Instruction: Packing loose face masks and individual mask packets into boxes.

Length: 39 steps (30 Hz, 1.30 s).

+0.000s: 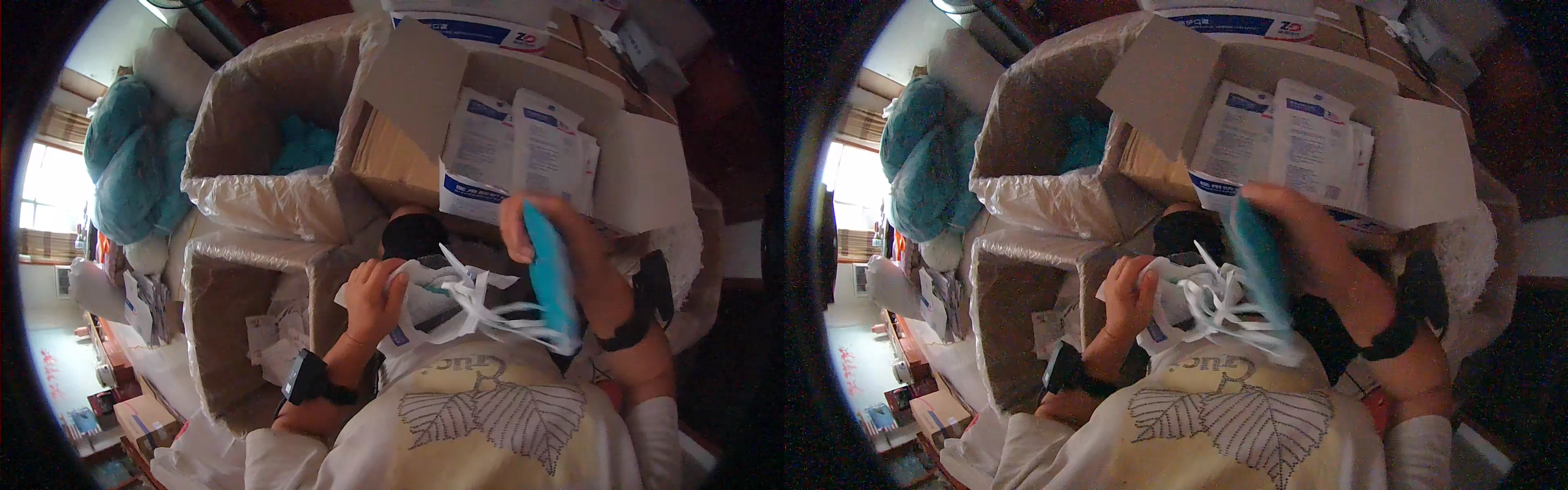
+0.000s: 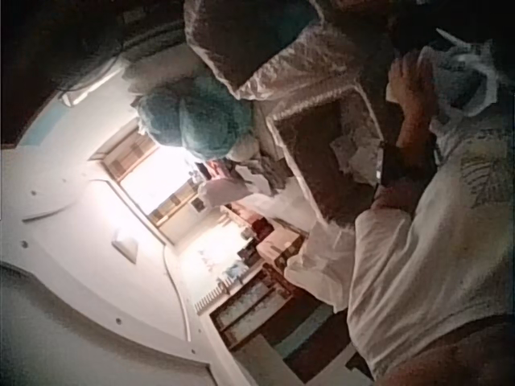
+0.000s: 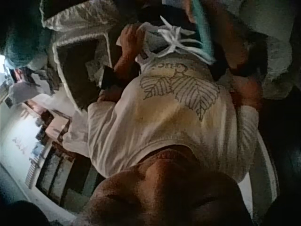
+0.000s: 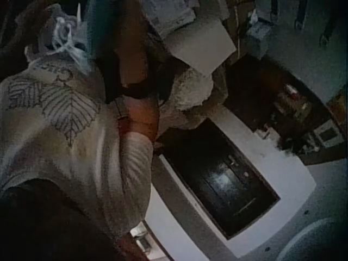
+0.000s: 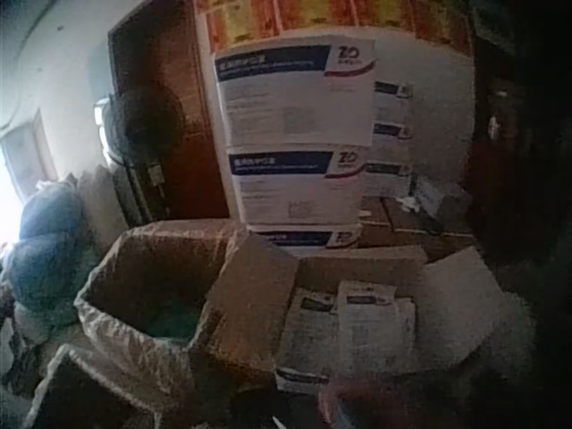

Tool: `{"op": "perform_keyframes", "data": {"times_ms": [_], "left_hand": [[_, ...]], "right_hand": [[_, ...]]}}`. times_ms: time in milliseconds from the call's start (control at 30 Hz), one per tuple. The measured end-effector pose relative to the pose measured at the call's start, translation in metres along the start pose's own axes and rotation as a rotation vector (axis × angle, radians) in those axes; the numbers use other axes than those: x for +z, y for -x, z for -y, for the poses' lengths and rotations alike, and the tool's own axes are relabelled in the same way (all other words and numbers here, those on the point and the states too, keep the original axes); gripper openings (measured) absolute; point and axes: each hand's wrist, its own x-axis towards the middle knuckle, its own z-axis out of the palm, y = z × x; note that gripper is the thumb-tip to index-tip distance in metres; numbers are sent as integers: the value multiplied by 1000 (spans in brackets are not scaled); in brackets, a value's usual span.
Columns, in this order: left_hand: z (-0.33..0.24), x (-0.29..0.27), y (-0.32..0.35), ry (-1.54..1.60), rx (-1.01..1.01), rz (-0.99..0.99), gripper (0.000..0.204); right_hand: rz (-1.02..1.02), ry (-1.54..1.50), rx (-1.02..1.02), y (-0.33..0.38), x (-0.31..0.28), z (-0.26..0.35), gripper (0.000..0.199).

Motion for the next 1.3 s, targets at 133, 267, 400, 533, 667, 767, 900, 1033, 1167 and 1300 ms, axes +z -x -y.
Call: {"op": "perform_keyframes", "data": {"times_ms": [133,267,400,533,667,767,900,1033,1167,1300], "left_hand": [[-5,0,-2,-29,37,19,14],[-7,1,-2,-49,53,31,16],[-4,1,-1,-44,62,11,18],[-2,-1,1,-41,33,22,19],[-2,-2,1,-51,22,18,21],[0,-2,1,-47,5,19,23],[-2,-5,1,-54,6,43,25],[-5,-4,4,-62,66,85,26],[-2,-3,6,-36,62,65,25],[-2,-4,5,-16,36,81,26]], "right_hand": [[150,510,-87,-22,35,-5,23],[377,957,2,-30,63,-42,23],[187,867,99,-29,72,-50,19],[82,842,-7,-25,72,-61,17],[92,918,-246,-16,73,-72,17],[150,700,-333,-10,71,-68,18],[125,504,54,-13,71,-64,18],[110,577,89,-23,78,-70,18],[144,684,0,-29,83,-68,16],[179,743,-62,-30,90,-74,15]]}}
